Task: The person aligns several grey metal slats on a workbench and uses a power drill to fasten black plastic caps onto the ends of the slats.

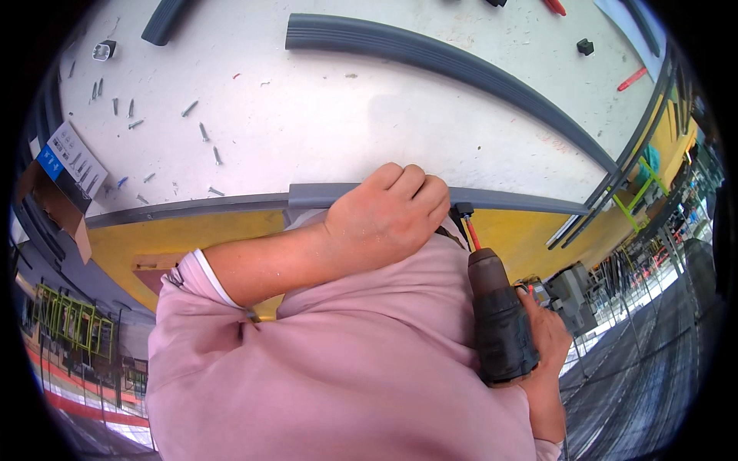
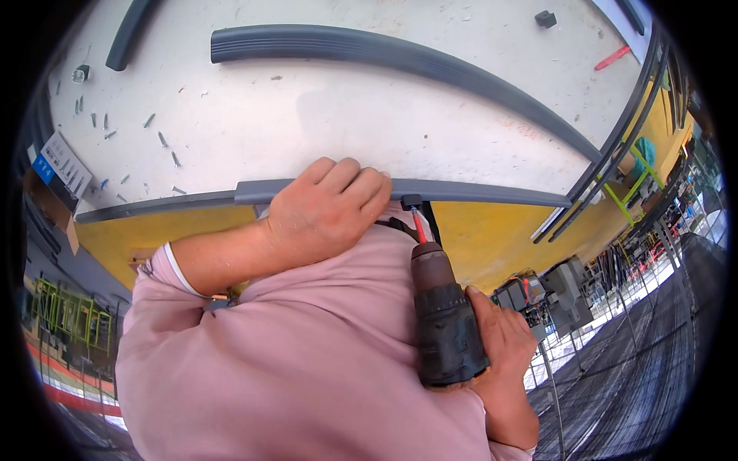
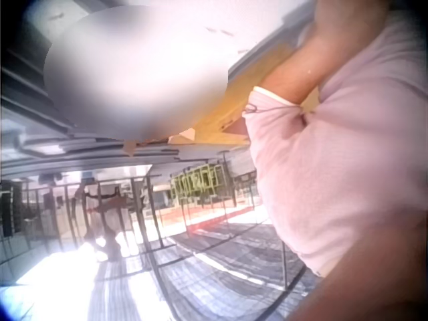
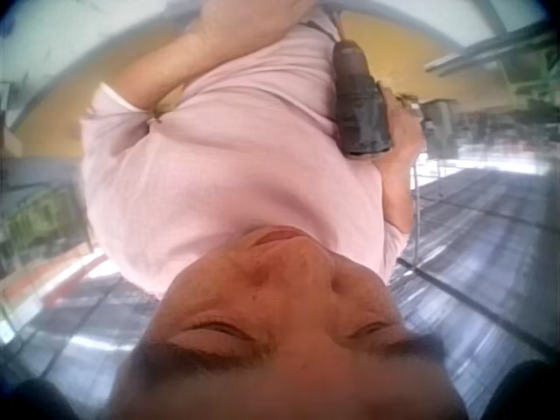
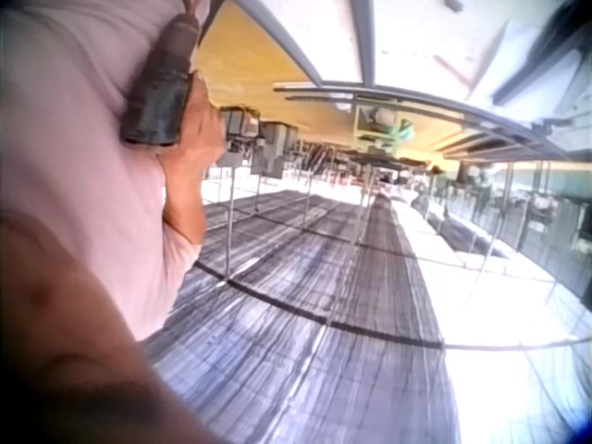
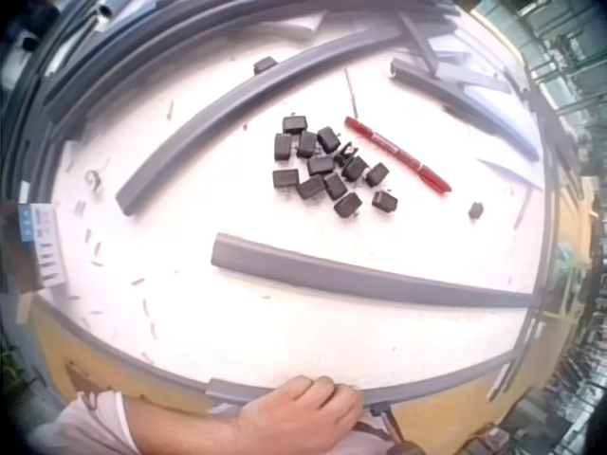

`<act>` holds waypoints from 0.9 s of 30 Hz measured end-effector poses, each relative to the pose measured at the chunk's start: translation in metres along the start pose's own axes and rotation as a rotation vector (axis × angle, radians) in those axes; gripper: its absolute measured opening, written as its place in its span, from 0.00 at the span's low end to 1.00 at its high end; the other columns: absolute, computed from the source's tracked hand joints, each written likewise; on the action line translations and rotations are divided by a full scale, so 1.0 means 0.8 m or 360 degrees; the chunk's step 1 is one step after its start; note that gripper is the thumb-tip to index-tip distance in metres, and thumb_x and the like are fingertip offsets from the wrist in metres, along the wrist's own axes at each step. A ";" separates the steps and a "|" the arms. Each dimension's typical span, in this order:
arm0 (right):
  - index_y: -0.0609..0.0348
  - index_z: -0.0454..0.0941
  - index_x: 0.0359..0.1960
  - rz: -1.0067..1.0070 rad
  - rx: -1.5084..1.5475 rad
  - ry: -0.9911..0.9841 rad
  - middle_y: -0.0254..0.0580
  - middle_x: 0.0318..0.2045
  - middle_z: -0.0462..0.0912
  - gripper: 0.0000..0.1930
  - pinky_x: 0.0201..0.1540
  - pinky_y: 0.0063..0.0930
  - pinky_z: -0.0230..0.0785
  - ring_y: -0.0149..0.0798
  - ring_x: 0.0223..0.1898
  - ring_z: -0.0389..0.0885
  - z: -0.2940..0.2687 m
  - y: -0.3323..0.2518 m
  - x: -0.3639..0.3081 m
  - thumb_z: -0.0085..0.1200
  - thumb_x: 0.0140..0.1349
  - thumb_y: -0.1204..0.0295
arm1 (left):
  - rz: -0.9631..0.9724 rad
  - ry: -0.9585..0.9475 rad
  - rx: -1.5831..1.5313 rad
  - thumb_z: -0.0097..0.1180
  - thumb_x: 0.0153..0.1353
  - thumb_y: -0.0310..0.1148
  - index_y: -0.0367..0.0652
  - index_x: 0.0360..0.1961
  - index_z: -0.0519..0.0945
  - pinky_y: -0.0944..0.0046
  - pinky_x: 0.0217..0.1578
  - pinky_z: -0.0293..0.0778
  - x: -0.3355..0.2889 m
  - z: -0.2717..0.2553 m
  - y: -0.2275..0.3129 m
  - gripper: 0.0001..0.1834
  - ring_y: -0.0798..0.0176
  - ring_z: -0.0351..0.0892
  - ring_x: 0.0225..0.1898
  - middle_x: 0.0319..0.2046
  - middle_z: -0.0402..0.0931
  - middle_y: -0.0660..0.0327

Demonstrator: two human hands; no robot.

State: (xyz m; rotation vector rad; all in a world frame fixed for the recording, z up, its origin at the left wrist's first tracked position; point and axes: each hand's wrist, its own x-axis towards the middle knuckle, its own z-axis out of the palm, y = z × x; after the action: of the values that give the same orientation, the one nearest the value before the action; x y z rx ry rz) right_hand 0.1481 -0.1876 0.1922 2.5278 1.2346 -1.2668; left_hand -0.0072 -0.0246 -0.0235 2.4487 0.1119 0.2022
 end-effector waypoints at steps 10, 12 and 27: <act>0.62 0.81 0.54 0.0542 -0.0016 -0.0175 0.52 0.32 0.86 0.29 0.39 0.40 0.77 0.53 0.33 0.87 0.000 -0.014 0.003 0.68 0.51 0.61 | 0.0011 0.0186 0.0025 0.61 0.52 0.32 0.37 0.38 0.83 0.66 0.30 0.63 -0.007 0.011 -0.001 0.14 0.65 0.72 0.34 0.31 0.72 0.64; 0.63 0.81 0.54 0.0384 -0.0122 -0.0233 0.52 0.32 0.86 0.29 0.38 0.40 0.77 0.53 0.32 0.87 -0.014 -0.020 0.016 0.69 0.50 0.63 | -0.0004 0.0198 0.0038 0.61 0.52 0.32 0.36 0.38 0.83 0.66 0.30 0.63 -0.007 0.015 0.001 0.13 0.65 0.72 0.33 0.32 0.73 0.64; 0.57 0.84 0.48 0.0404 -0.0075 -0.0190 0.52 0.25 0.79 0.16 0.36 0.34 0.73 0.51 0.28 0.80 -0.018 -0.022 0.027 0.62 0.60 0.65 | 0.0044 0.0461 0.0162 0.61 0.50 0.28 0.34 0.35 0.84 0.68 0.31 0.65 -0.010 0.031 0.003 0.11 0.62 0.76 0.34 0.30 0.74 0.61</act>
State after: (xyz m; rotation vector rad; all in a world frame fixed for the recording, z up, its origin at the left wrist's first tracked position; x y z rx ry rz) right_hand 0.1531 -0.1561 0.1919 2.4396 0.8764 -1.2895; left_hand -0.0104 -0.0426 -0.0416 2.5086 0.2195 0.5760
